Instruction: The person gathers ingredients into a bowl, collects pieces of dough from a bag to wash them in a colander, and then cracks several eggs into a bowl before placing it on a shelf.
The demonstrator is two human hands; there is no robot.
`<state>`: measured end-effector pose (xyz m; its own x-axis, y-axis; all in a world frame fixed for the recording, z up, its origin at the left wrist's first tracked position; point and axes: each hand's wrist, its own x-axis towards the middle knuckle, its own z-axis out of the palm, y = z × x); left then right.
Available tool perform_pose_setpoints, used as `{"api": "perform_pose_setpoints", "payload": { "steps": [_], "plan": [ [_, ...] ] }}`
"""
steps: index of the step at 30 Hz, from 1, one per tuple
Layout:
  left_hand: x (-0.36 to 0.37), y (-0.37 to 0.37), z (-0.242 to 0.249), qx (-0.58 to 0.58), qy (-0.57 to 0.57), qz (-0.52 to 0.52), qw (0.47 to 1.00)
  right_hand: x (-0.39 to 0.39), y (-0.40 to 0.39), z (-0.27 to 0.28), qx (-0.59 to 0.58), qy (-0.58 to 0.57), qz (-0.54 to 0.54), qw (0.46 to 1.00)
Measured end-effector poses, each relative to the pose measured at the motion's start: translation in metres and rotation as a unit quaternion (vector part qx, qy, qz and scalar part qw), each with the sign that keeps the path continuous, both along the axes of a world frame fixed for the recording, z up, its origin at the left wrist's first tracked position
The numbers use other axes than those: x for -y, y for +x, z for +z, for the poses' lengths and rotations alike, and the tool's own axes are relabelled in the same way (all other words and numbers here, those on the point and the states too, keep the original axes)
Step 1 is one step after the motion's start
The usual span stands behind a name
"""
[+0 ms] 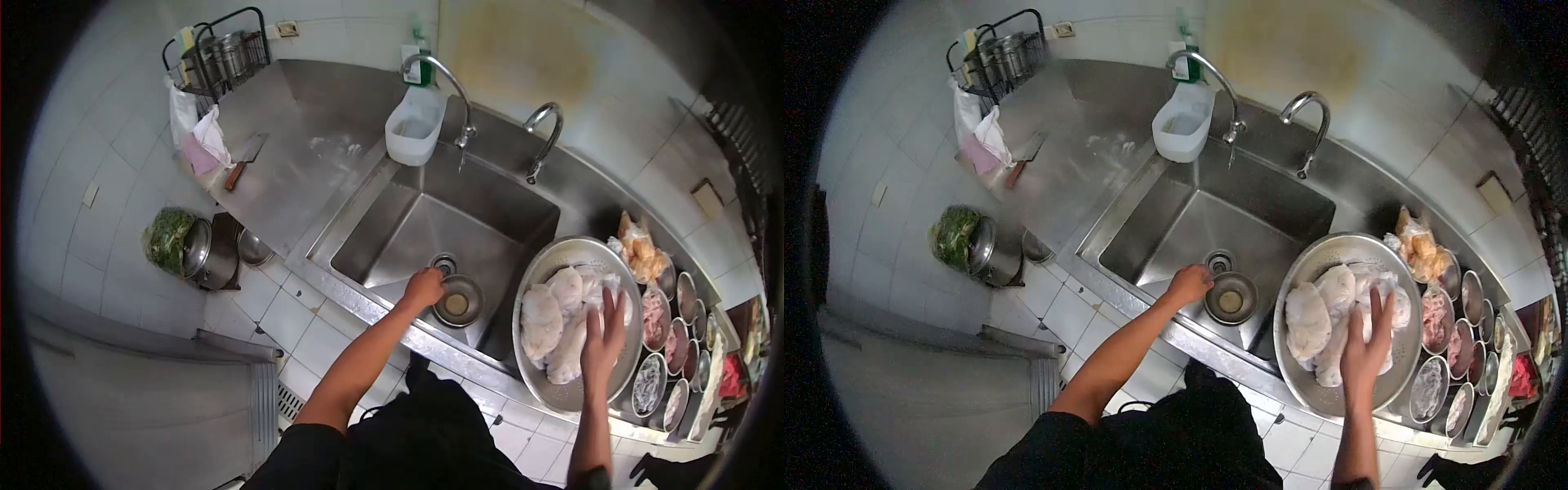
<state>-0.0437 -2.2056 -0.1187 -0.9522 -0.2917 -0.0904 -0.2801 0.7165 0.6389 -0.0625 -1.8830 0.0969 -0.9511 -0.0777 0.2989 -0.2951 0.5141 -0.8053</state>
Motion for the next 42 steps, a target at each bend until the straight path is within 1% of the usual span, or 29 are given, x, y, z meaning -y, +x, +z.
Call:
{"api": "perform_pose_setpoints", "payload": {
  "steps": [1, 2, 4, 5, 7, 9, 10, 12, 13, 14, 15, 16, 17, 18, 20, 21, 24, 27, 28, 29, 30, 31, 32, 33, 35, 36, 39, 41, 42],
  "plan": [
    [0.007, -0.008, -0.012, 0.028, -0.005, -0.009, 1.000, 0.029, -0.029, 0.001, 0.015, -0.022, 0.041, 0.999],
    [0.012, -0.013, -0.024, 0.058, -0.008, -0.021, 0.998, 0.050, -0.071, -0.013, -0.003, 0.011, 0.092, 0.996],
    [0.021, -0.031, -0.056, 0.093, -0.025, -0.033, 0.995, 0.103, -0.161, -0.045, 0.046, 0.004, 0.113, 0.992],
    [0.024, -0.038, -0.078, 0.107, -0.037, -0.035, 0.993, 0.125, -0.212, -0.067, 0.027, 0.081, 0.083, 0.993],
    [0.024, -0.056, -0.097, 0.135, -0.049, -0.054, 0.988, 0.169, -0.276, -0.091, -0.012, 0.161, 0.020, 0.987],
    [0.023, -0.067, -0.103, 0.171, -0.048, -0.093, 0.980, 0.206, -0.279, -0.063, 0.136, 0.069, 0.006, 0.988],
    [0.021, -0.076, -0.121, 0.177, -0.071, -0.129, 0.973, 0.215, -0.281, -0.073, 0.100, 0.075, -0.028, 0.992],
    [0.022, -0.093, -0.145, 0.226, -0.067, -0.154, 0.960, 0.229, -0.287, -0.095, 0.024, 0.091, -0.099, 0.991],
    [0.019, -0.097, -0.157, 0.252, -0.062, -0.171, 0.950, 0.234, -0.281, -0.096, 0.015, 0.077, -0.094, 0.992],
    [0.018, -0.097, -0.169, 0.234, -0.050, -0.158, 0.958, 0.235, -0.273, -0.096, 0.008, 0.065, -0.089, 0.994],
    [0.018, -0.099, -0.181, 0.245, -0.036, -0.165, 0.955, 0.231, -0.274, -0.114, 0.001, 0.204, -0.062, 0.977],
    [0.020, -0.103, -0.193, 0.254, -0.026, -0.170, 0.952, 0.225, -0.291, -0.148, 0.055, 0.341, 0.126, 0.930],
    [0.023, -0.101, -0.205, 0.266, -0.017, -0.177, 0.947, 0.225, -0.284, -0.163, 0.090, 0.336, 0.215, 0.913],
    [0.023, -0.099, -0.211, 0.244, -0.023, -0.195, 0.950, 0.228, -0.273, -0.171, 0.124, 0.323, 0.300, 0.889],
    [0.021, -0.102, -0.210, 0.195, -0.045, -0.235, 0.951, 0.225, -0.240, -0.172, 0.202, 0.210, 0.170, 0.941],
    [0.020, -0.106, -0.202, 0.168, -0.061, -0.256, 0.950, 0.224, -0.227, -0.170, 0.232, 0.150, 0.104, 0.955],
    [0.021, -0.137, -0.163, 0.118, -0.022, -0.206, 0.971, 0.205, -0.208, -0.204, 0.201, 0.310, 0.155, 0.916],
    [0.041, -0.171, -0.153, 0.082, -0.009, -0.152, 0.985, 0.207, -0.177, -0.212, 0.254, 0.223, -0.006, 0.941],
    [0.056, -0.176, -0.126, 0.095, 0.093, -0.113, 0.985, 0.211, -0.171, -0.214, 0.241, 0.238, -0.039, 0.940],
    [0.062, -0.176, -0.111, 0.113, 0.224, -0.028, 0.968, 0.215, -0.165, -0.217, 0.231, 0.253, -0.071, 0.937],
    [0.065, -0.175, -0.103, 0.128, 0.349, 0.057, 0.926, 0.219, -0.163, -0.218, 0.221, 0.267, -0.102, 0.932],
    [0.069, -0.173, -0.090, 0.140, 0.468, 0.140, 0.861, 0.220, -0.165, -0.218, 0.219, 0.284, -0.109, 0.927],
    [0.075, -0.168, -0.079, 0.150, 0.509, 0.165, 0.832, 0.218, -0.166, -0.219, 0.220, 0.303, -0.115, 0.920],
    [0.080, -0.161, -0.083, 0.165, 0.538, 0.160, 0.811, 0.221, -0.164, -0.214, 0.223, 0.323, -0.118, 0.912],
    [0.089, -0.148, -0.092, 0.190, 0.596, 0.152, 0.766, 0.227, -0.163, -0.203, 0.224, 0.320, -0.106, 0.915],
    [0.095, -0.139, -0.094, 0.211, 0.608, 0.112, 0.757, 0.229, -0.163, -0.205, 0.227, 0.335, -0.110, 0.908],
    [0.103, -0.117, -0.081, 0.265, 0.655, 0.100, 0.701, 0.231, -0.167, -0.214, 0.219, 0.356, -0.108, 0.902],
    [0.105, -0.108, -0.087, 0.281, 0.648, 0.079, 0.704, 0.246, -0.162, -0.195, 0.211, 0.365, -0.105, 0.901],
    [0.106, -0.106, -0.103, 0.270, 0.658, 0.065, 0.700, 0.256, -0.160, -0.185, 0.217, 0.350, -0.115, 0.904]
  ]
}}
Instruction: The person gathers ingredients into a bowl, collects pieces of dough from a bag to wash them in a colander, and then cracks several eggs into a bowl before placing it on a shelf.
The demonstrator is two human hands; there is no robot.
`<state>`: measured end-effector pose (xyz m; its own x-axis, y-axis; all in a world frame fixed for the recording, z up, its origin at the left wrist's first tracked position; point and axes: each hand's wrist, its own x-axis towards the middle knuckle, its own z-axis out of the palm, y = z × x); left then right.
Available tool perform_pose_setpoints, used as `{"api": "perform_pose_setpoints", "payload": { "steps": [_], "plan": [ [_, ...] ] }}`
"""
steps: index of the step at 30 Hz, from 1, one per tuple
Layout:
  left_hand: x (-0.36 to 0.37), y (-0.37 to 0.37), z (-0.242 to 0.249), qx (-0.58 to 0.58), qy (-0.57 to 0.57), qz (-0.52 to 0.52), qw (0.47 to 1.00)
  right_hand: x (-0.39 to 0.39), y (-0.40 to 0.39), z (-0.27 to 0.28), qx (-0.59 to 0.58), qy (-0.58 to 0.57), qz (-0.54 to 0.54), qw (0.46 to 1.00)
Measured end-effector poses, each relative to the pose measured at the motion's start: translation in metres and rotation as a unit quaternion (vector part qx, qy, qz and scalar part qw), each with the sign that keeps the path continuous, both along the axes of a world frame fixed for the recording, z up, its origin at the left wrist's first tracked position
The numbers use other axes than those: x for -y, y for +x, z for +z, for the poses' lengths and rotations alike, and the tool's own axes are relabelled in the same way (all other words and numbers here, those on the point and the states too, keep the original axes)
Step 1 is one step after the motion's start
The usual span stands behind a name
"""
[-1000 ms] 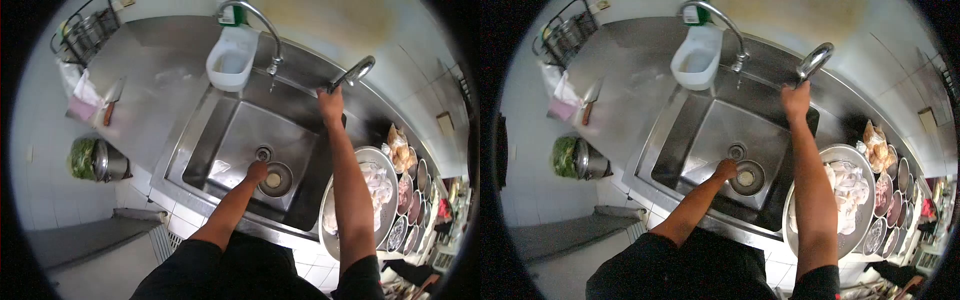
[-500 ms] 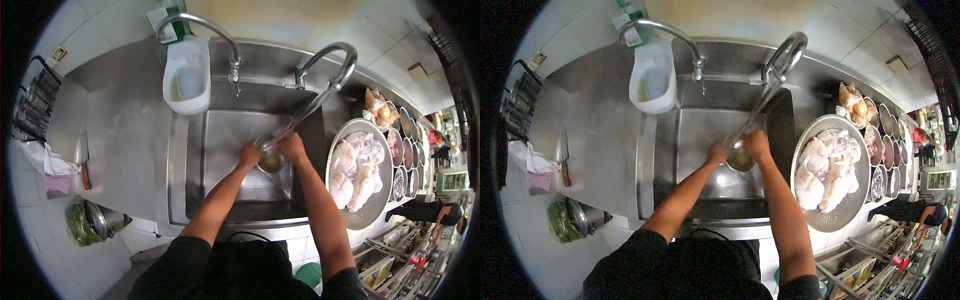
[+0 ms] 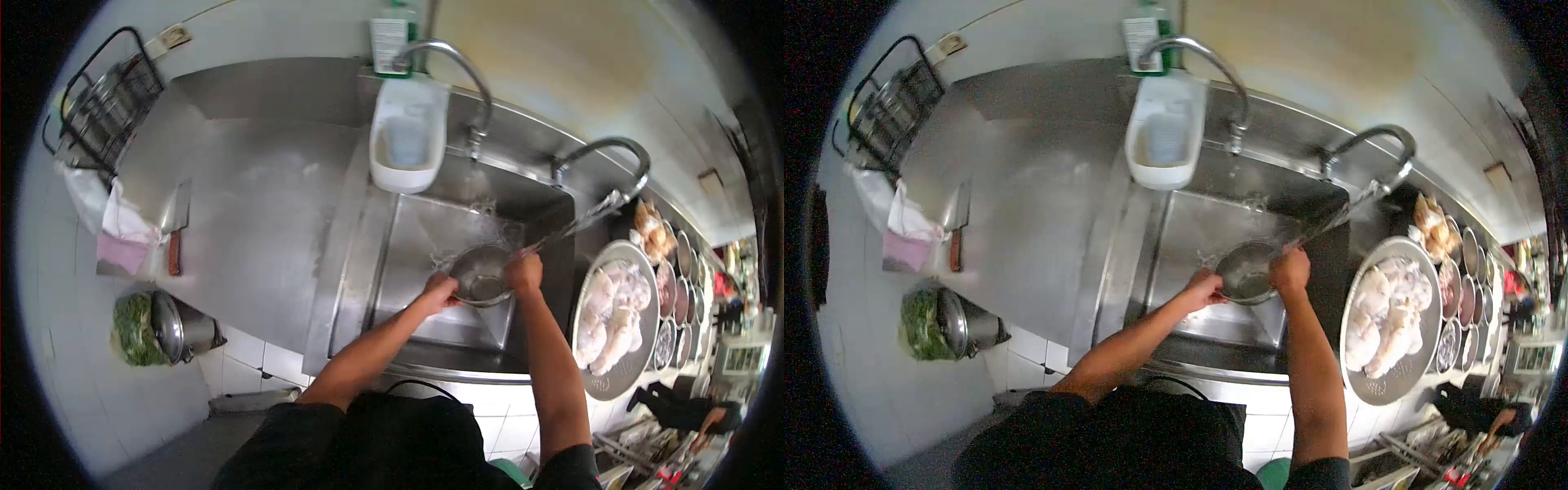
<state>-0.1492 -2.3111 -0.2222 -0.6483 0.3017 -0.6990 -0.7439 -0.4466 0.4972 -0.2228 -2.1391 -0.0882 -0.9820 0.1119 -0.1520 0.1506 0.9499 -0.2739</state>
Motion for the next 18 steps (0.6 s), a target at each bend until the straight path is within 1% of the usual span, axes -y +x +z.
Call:
{"api": "perform_pose_setpoints", "payload": {
  "steps": [1, 2, 3, 5, 6, 8, 9, 10, 11, 12, 13, 14, 16, 17, 18],
  "plan": [
    [0.001, 0.002, 0.014, 0.000, -0.025, 0.003, 1.000, 0.008, 0.004, 0.011, 0.000, -0.012, -0.018, 1.000],
    [0.001, 0.006, 0.028, 0.020, -0.074, 0.029, 0.997, 0.013, 0.007, 0.017, 0.000, -0.022, -0.040, 0.999],
    [-0.001, 0.006, 0.042, 0.038, -0.119, 0.050, 0.991, 0.017, 0.008, 0.018, -0.003, -0.011, -0.021, 1.000],
    [-0.007, 0.000, 0.036, 0.006, -0.226, 0.003, 0.974, 0.018, 0.010, 0.019, -0.010, 0.019, 0.006, 1.000],
    [-0.015, -0.004, 0.027, -0.012, -0.277, -0.023, 0.961, 0.021, 0.010, 0.018, -0.001, 0.089, 0.004, 0.996],
    [-0.023, -0.012, -0.011, -0.086, -0.293, -0.061, 0.950, 0.029, 0.016, 0.045, 0.000, 0.109, 0.047, 0.993],
    [-0.021, -0.014, -0.007, -0.123, -0.303, -0.078, 0.942, 0.033, 0.020, 0.060, 0.000, 0.117, 0.070, 0.991],
    [-0.022, -0.014, -0.001, -0.099, -0.160, -0.022, 0.982, 0.036, 0.025, 0.071, -0.017, 0.113, 0.062, 0.992],
    [-0.023, -0.011, 0.004, -0.071, -0.015, 0.036, 0.997, 0.033, 0.024, 0.071, -0.013, 0.107, 0.065, 0.992],
    [-0.019, -0.008, 0.022, -0.041, 0.129, 0.094, 0.986, 0.028, 0.022, 0.069, -0.009, 0.099, 0.069, 0.993],
    [-0.015, -0.005, 0.028, -0.008, 0.270, 0.149, 0.951, 0.025, 0.021, 0.068, -0.004, 0.091, 0.074, 0.993],
    [-0.010, -0.006, 0.026, -0.003, 0.333, 0.109, 0.936, 0.025, 0.020, 0.069, 0.006, 0.097, 0.080, 0.992],
    [-0.002, -0.001, 0.042, 0.009, 0.310, 0.101, 0.945, 0.024, 0.017, 0.070, 0.026, 0.107, 0.090, 0.990],
    [0.002, 0.000, 0.049, 0.014, 0.296, 0.095, 0.950, 0.022, 0.014, 0.065, 0.013, 0.087, 0.097, 0.991],
    [0.005, 0.001, 0.049, 0.010, 0.330, 0.093, 0.939, 0.021, 0.013, 0.059, 0.000, 0.066, 0.103, 0.992]
  ]
}}
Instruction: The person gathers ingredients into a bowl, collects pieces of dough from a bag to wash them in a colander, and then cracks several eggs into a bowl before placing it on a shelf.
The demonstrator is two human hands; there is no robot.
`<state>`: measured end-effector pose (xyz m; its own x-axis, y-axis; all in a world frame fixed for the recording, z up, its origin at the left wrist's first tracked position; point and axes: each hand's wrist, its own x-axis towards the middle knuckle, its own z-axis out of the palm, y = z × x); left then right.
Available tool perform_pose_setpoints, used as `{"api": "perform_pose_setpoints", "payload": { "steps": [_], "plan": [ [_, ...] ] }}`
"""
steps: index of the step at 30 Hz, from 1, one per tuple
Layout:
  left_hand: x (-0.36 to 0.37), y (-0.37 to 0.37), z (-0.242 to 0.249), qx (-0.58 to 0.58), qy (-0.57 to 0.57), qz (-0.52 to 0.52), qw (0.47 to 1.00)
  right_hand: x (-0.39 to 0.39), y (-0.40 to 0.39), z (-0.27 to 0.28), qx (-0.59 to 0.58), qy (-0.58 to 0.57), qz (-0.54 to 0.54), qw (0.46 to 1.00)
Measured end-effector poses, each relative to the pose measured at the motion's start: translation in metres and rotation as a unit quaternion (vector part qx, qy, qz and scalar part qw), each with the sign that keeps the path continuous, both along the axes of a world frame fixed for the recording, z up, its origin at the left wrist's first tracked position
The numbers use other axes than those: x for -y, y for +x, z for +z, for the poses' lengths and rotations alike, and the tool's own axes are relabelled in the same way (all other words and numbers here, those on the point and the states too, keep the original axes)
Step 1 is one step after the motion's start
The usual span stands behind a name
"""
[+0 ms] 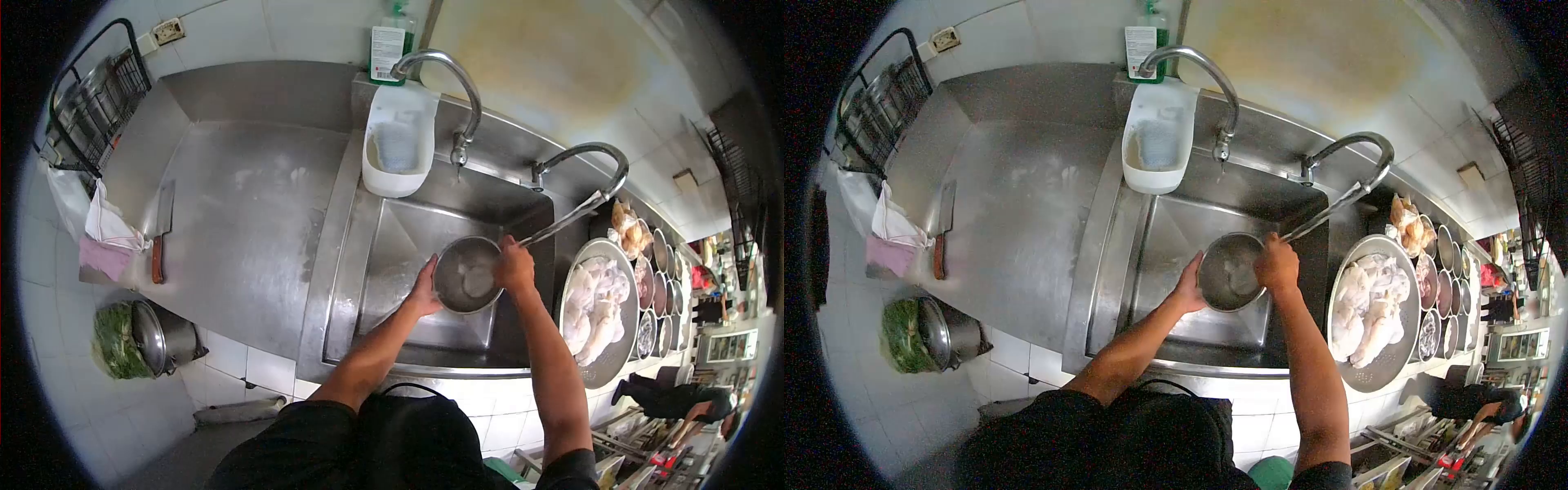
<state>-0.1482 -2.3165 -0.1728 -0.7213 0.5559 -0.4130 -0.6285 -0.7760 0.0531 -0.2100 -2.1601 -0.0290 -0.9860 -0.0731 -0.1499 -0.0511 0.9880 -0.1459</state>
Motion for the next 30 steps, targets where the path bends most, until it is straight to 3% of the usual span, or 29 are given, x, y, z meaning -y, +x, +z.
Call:
{"api": "perform_pose_setpoints", "payload": {
  "steps": [2, 5, 10, 14, 18, 21, 25, 28, 29, 30],
  "plan": [
    [0.007, -0.002, 0.001, -0.016, 0.070, 0.002, 0.997, -0.003, -0.001, -0.007, -0.027, -0.034, 0.019, 0.999],
    [0.010, -0.004, 0.013, -0.032, 0.062, 0.028, 0.997, 0.003, 0.006, 0.003, -0.081, -0.069, 0.040, 0.994],
    [-0.002, -0.023, 0.021, -0.039, 0.001, 0.063, 0.997, 0.008, 0.016, 0.034, -0.139, -0.057, 0.018, 0.989],
    [-0.030, -0.047, 0.007, 0.008, -0.115, -0.001, 0.993, -0.004, 0.030, 0.074, -0.330, 0.003, 0.111, 0.937],
    [-0.047, -0.048, -0.008, -0.059, -0.242, -0.042, 0.968, -0.013, 0.034, 0.105, -0.324, 0.010, 0.064, 0.944],
    [-0.027, -0.021, -0.003, -0.008, -0.221, -0.065, 0.973, -0.018, 0.040, 0.103, -0.330, 0.009, 0.028, 0.944],
    [-0.013, 0.005, -0.036, 0.060, -0.182, -0.096, 0.977, -0.028, 0.049, 0.092, -0.299, 0.024, -0.009, 0.954],
    [-0.029, -0.003, -0.063, -0.017, -0.342, -0.122, 0.931, -0.007, 0.064, 0.096, -0.238, 0.021, 0.049, 0.970],
    [-0.034, -0.009, -0.061, -0.097, -0.444, -0.151, 0.878, 0.002, 0.072, 0.102, -0.212, 0.022, 0.077, 0.974],
    [-0.040, -0.016, -0.062, -0.190, -0.551, -0.185, 0.791, 0.012, 0.078, 0.106, -0.217, 0.010, 0.110, 0.970]
  ]
}}
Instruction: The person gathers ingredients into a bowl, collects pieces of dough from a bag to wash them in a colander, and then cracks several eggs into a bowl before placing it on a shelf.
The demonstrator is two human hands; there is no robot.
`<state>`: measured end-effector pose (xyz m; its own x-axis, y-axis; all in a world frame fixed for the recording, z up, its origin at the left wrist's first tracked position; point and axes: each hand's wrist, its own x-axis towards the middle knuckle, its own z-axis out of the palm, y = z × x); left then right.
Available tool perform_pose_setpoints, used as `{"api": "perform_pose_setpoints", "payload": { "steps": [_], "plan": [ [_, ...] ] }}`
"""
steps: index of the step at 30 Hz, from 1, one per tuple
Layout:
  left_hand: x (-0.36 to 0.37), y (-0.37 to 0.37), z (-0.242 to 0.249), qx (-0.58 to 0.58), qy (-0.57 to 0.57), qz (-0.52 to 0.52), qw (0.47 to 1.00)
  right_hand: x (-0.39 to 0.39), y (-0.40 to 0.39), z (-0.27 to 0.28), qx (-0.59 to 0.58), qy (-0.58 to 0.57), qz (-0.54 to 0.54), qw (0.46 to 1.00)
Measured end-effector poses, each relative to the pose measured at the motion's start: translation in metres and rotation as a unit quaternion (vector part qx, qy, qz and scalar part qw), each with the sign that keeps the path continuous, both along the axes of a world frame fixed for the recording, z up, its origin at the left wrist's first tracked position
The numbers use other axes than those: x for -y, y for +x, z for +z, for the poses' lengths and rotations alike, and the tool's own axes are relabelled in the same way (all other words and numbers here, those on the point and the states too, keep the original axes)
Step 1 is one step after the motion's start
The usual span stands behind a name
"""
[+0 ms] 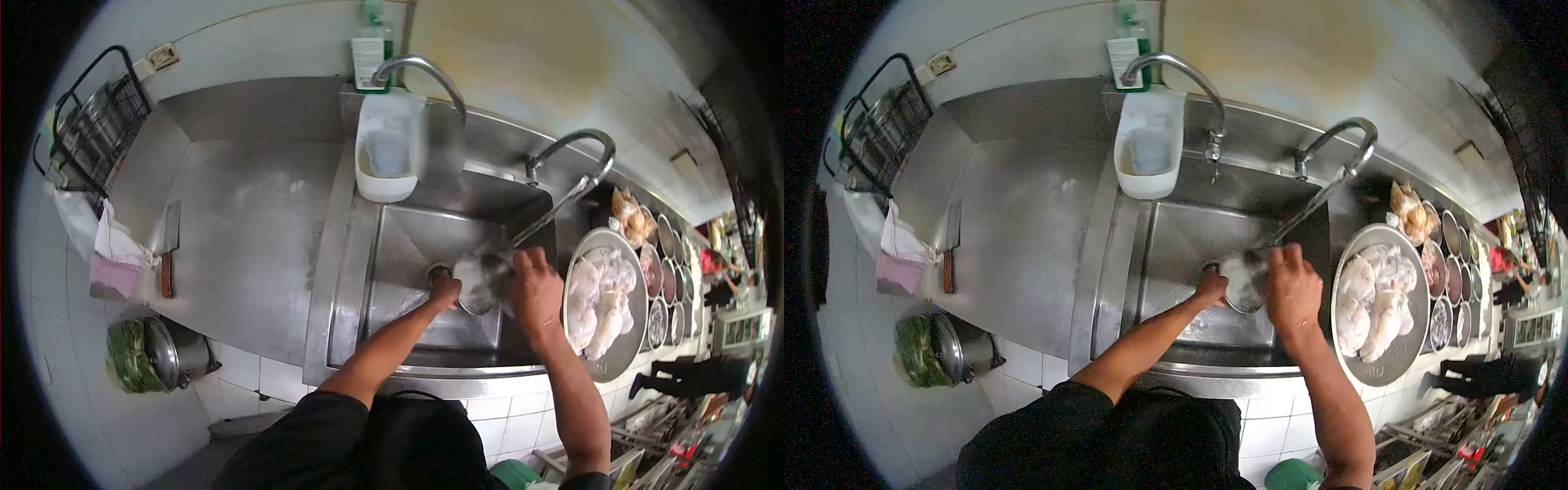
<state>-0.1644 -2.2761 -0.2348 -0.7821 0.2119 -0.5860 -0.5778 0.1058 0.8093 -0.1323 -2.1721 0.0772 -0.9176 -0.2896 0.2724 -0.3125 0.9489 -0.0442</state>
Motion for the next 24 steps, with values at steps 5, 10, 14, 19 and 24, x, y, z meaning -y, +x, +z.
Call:
{"api": "perform_pose_setpoints", "payload": {
  "steps": [5, 10, 14, 19, 24],
  "plan": [
    [-0.026, -0.020, -0.016, -0.397, -0.228, -0.038, 0.888, 0.051, -0.017, 0.023, -0.042, -0.135, 0.040, 0.989],
    [-0.018, -0.020, 0.028, -0.248, -0.208, -0.050, 0.945, 0.045, -0.058, 0.001, -0.023, -0.338, -0.093, 0.936],
    [-0.003, -0.002, 0.064, -0.083, -0.095, -0.002, 0.992, 0.021, -0.067, -0.035, -0.154, -0.112, 0.063, 0.980],
    [-0.004, 0.019, 0.044, -0.006, -0.062, 0.029, 0.998, 0.027, -0.055, -0.038, -0.070, -0.138, 0.087, 0.984],
    [-0.001, 0.031, 0.025, 0.032, -0.024, 0.060, 0.997, 0.076, -0.068, -0.012, -0.034, -0.412, 0.026, 0.910]
  ]
}}
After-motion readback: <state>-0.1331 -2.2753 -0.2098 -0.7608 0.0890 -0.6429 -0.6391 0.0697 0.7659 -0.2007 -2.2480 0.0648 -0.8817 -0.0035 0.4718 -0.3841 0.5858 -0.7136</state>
